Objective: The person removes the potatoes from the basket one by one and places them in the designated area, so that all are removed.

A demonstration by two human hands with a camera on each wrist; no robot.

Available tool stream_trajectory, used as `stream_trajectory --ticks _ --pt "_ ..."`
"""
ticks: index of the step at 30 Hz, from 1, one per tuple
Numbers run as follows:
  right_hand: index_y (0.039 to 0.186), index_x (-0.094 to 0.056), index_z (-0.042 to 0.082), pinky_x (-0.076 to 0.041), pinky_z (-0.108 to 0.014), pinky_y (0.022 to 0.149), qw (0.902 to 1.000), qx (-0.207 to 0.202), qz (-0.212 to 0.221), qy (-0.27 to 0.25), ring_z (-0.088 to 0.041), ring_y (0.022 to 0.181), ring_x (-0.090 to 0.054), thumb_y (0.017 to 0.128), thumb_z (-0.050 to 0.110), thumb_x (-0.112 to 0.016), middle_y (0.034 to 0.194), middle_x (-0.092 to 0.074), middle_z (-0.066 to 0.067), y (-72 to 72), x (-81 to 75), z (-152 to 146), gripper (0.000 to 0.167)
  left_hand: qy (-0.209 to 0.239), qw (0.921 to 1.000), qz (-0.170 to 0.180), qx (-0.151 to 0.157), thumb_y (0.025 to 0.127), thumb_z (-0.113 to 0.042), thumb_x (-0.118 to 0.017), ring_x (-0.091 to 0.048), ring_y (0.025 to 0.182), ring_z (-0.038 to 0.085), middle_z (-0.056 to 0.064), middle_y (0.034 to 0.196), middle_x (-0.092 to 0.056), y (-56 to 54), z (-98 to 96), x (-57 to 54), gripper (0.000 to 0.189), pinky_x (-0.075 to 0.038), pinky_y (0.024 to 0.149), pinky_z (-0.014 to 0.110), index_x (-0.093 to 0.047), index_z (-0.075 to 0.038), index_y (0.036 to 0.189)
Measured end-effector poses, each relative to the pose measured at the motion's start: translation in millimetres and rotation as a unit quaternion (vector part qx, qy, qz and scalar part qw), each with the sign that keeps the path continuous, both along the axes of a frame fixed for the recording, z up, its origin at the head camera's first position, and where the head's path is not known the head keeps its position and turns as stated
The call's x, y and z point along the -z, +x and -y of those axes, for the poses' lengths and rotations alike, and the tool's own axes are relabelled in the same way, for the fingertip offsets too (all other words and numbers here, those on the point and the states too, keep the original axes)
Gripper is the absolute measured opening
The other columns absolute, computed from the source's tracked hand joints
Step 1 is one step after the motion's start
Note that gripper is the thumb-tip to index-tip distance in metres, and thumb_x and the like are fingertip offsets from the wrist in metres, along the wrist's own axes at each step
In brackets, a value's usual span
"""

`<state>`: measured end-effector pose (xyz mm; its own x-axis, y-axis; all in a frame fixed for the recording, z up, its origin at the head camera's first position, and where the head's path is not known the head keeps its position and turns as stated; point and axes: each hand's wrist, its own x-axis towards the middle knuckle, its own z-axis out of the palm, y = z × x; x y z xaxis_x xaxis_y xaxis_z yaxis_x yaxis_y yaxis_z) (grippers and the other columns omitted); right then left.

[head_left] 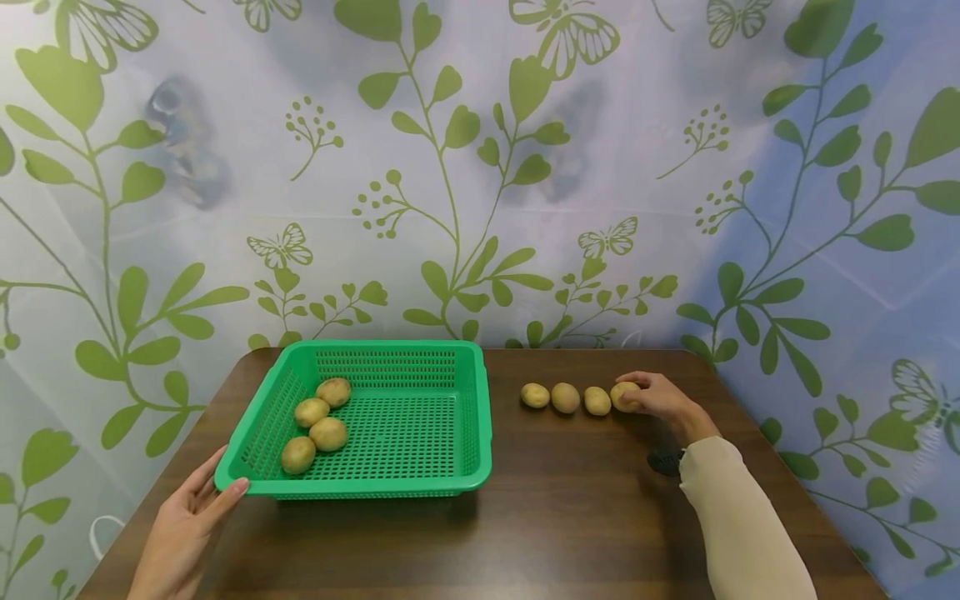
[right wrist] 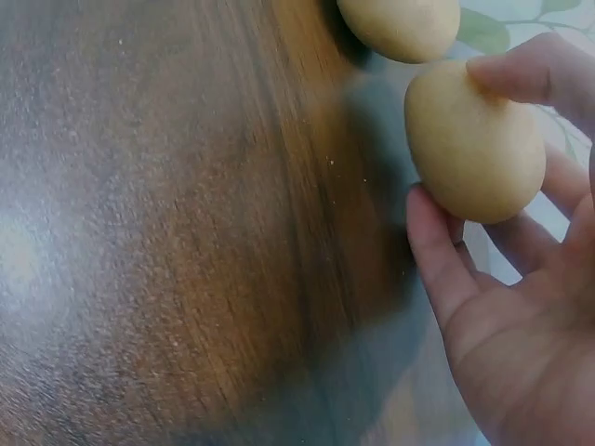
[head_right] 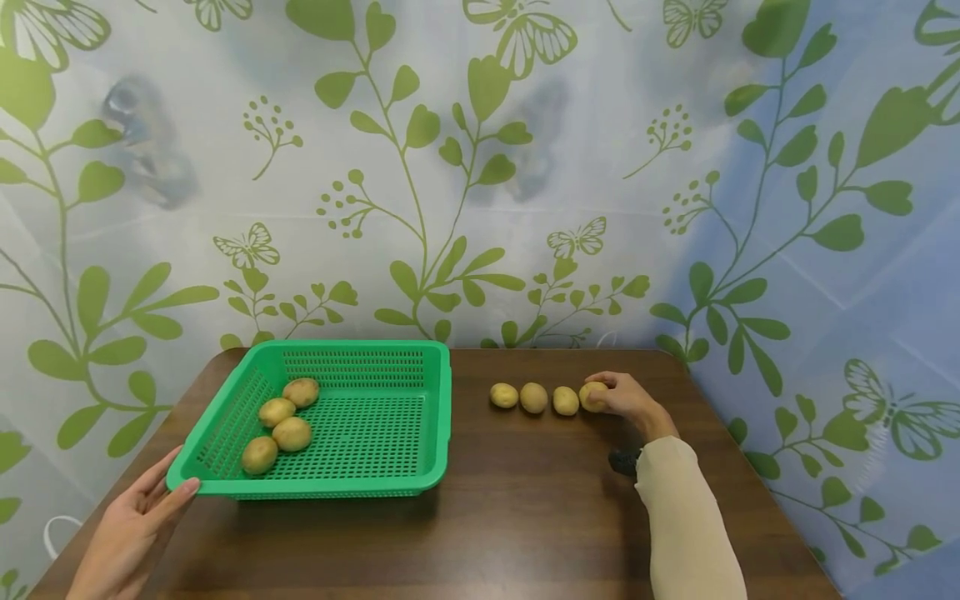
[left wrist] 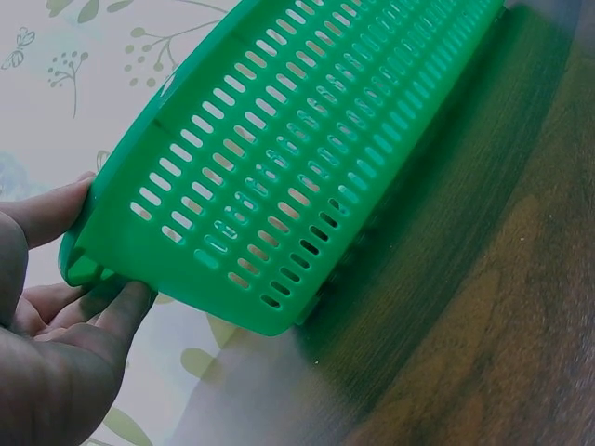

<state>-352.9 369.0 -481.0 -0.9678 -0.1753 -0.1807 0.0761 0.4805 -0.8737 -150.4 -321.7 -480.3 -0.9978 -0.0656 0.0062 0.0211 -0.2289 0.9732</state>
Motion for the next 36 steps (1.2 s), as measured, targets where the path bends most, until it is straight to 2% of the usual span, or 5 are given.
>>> stream_trajectory --ticks 5,12,21,28,36 --pt "0.141 -0.049 -0.016 -0.055 -0.036 0.084 0.9996 -0.022 0.011 0.016 -0.021 0.093 -0.059 0.093 0.005 -0.067 0.113 -0.061 -0.015 2.4 -2.1 2 0.056 -0.004 1.0000 0.007 -0.001 0.106 -0.003 -0.059 -0.060 0.118 0.000 -0.020 0.129 -0.062 -0.7 0.3 0.0 0.078 -0.054 0.094 0.020 -0.007 0.002 0.164" --pt "0.144 -0.046 -0.014 -0.053 -0.042 0.091 0.9982 -0.038 0.032 0.033 -0.024 0.101 -0.058 0.096 0.004 -0.065 0.125 -0.057 -0.023 2.6 -6.2 1 0.055 0.002 1.0000 -0.008 -0.002 0.106 -0.001 -0.058 -0.060 0.119 0.000 -0.019 0.131 -0.062 -0.9 0.3 1.7 0.077 -0.053 0.094 0.019 -0.008 0.003 0.164" --pt "0.144 -0.049 -0.013 -0.050 -0.043 0.088 0.9957 -0.044 0.024 0.078 -0.027 0.101 -0.056 0.094 0.003 -0.066 0.136 -0.052 -0.030 -3.0 -9.7 -3 0.054 0.004 0.9996 -0.029 0.000 0.106 0.001 -0.057 -0.060 0.121 0.001 -0.016 0.134 -0.061 -0.5 0.5 2.9 0.074 -0.052 0.096 0.020 -0.010 0.004 0.164" --pt "0.144 -0.049 -0.012 -0.043 -0.050 0.103 0.9959 -0.049 0.013 0.076 -0.037 0.122 -0.049 0.093 0.005 -0.068 0.143 -0.048 -0.030 -0.6 -12.4 -2 0.057 0.003 0.9997 -0.026 -0.001 0.106 0.001 -0.057 -0.060 0.120 0.002 -0.016 0.133 -0.062 -0.5 0.6 2.7 0.075 -0.053 0.095 0.020 -0.010 0.004 0.164" --pt "0.143 -0.048 -0.015 -0.039 -0.058 0.110 0.9957 -0.054 0.005 0.076 -0.043 0.128 -0.049 0.097 0.009 -0.070 0.141 -0.051 -0.031 1.9 -21.7 1 0.056 0.009 0.9997 -0.024 -0.001 0.106 0.002 -0.057 -0.061 0.119 0.001 -0.016 0.133 -0.063 -0.9 0.4 3.8 0.076 -0.054 0.095 0.021 -0.008 0.005 0.164"
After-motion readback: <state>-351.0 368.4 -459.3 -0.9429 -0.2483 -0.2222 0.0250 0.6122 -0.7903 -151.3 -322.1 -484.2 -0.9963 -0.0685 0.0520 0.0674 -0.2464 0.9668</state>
